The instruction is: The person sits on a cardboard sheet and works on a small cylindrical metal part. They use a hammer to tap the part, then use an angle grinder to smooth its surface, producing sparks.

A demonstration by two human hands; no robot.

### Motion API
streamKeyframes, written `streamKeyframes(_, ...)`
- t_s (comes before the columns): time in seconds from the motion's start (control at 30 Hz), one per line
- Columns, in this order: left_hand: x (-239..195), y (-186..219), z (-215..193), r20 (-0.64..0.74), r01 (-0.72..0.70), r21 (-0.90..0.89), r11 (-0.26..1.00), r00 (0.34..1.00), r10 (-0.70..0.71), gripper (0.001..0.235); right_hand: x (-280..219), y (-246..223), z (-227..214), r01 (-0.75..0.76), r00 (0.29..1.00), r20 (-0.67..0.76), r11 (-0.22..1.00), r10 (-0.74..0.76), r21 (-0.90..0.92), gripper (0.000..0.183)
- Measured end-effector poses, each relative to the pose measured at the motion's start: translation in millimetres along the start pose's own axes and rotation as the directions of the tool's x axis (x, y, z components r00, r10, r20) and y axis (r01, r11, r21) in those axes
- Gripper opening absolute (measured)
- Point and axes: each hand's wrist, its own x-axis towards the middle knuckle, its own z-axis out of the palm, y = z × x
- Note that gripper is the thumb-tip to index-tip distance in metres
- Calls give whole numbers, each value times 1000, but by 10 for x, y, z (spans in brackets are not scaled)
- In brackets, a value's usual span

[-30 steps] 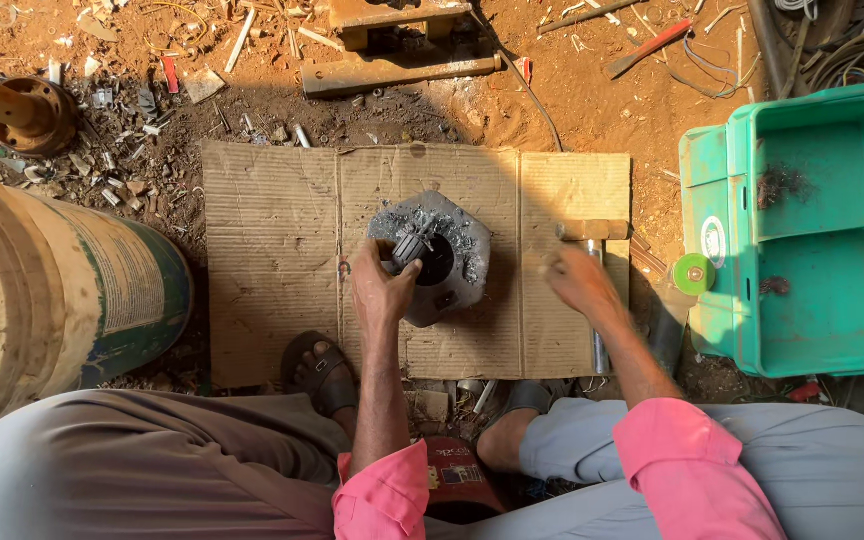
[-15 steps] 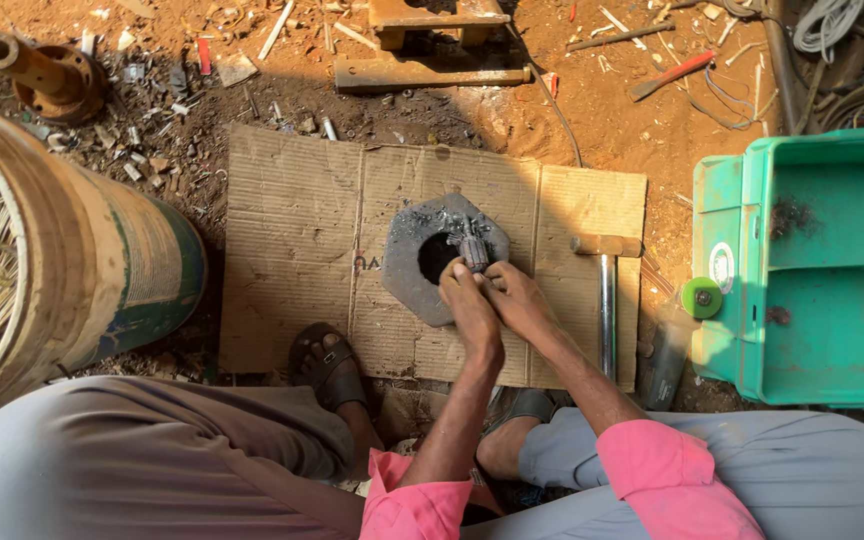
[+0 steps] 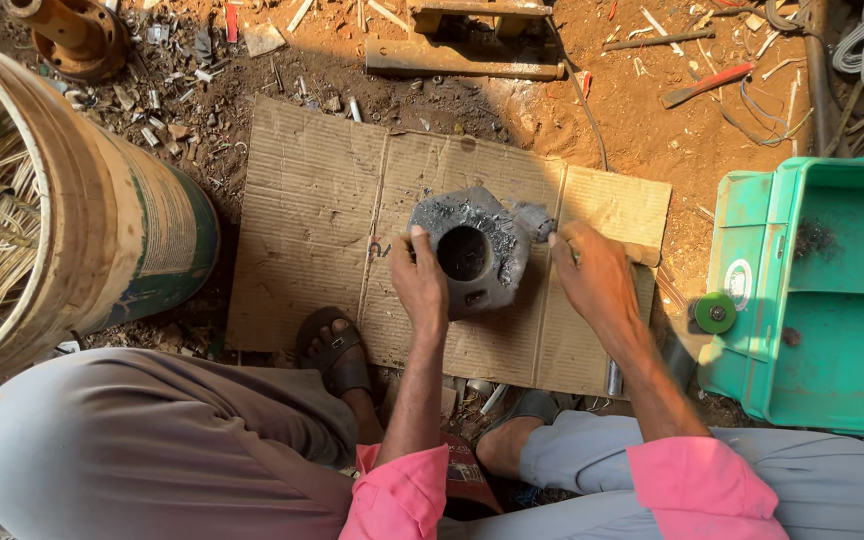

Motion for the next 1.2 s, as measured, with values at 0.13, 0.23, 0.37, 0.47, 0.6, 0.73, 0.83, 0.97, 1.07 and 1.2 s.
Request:
streamKeyframes(0.13, 74, -64, -67, -4, 172, -32, 984, 985, -173, 38, 41, -281, -233, -300, 888, 267, 911, 375, -283, 25)
streamKeyframes(0.23, 96, -32, -2, 27, 136, -81, 987, 991, -134, 31, 139, -425, -363, -293, 903, 259, 932, 344, -215, 22)
streamKeyframes(0.37, 10, -66, -47, 9, 64, -92, 994, 998, -63, 31, 80, -522, -397, -181, 977, 70, 955, 203, -235, 24)
streamKeyframes(0.47, 62, 25, -59, -1, 65, -61, 996, 998, -65, 31, 118, -497, -409, -222, 962, 98, 942, 253, -253, 25)
streamKeyframes(0.6, 110, 60, -141, -40, -18, -38, 999, 999, 17, 30, 100, -438, -348, -236, 941, 163, 920, 297, -312, 25)
streamKeyframes(0.73, 51, 115, -154, -27, 39, -60, 997, 999, -41, 31, 28, -410, -349, -169, 984, 16, 951, 179, -257, 20)
streamKeyframes(0.83, 135, 234, -151, -25, 31, -67, 997, 999, -33, 30, 121, -403, -327, -174, 969, 114, 932, 220, -318, 20)
streamKeyframes(0.97, 11, 167, -272, -58, 87, -37, 996, 994, -89, 29, -41, -406, -258, -183, 966, 131, 946, 224, -268, 22)
streamKeyframes(1.07, 103, 267, -182, -58, -2, -19, 1000, 998, 1, 29, 53, -348, -290, -261, 927, 178, 908, 330, -328, 24)
streamKeyframes(1.2, 102, 240, -199, -47, -77, 23, 997, 996, 78, 28, 16, -310, -247, -271, 930, 184, 933, 317, -237, 26)
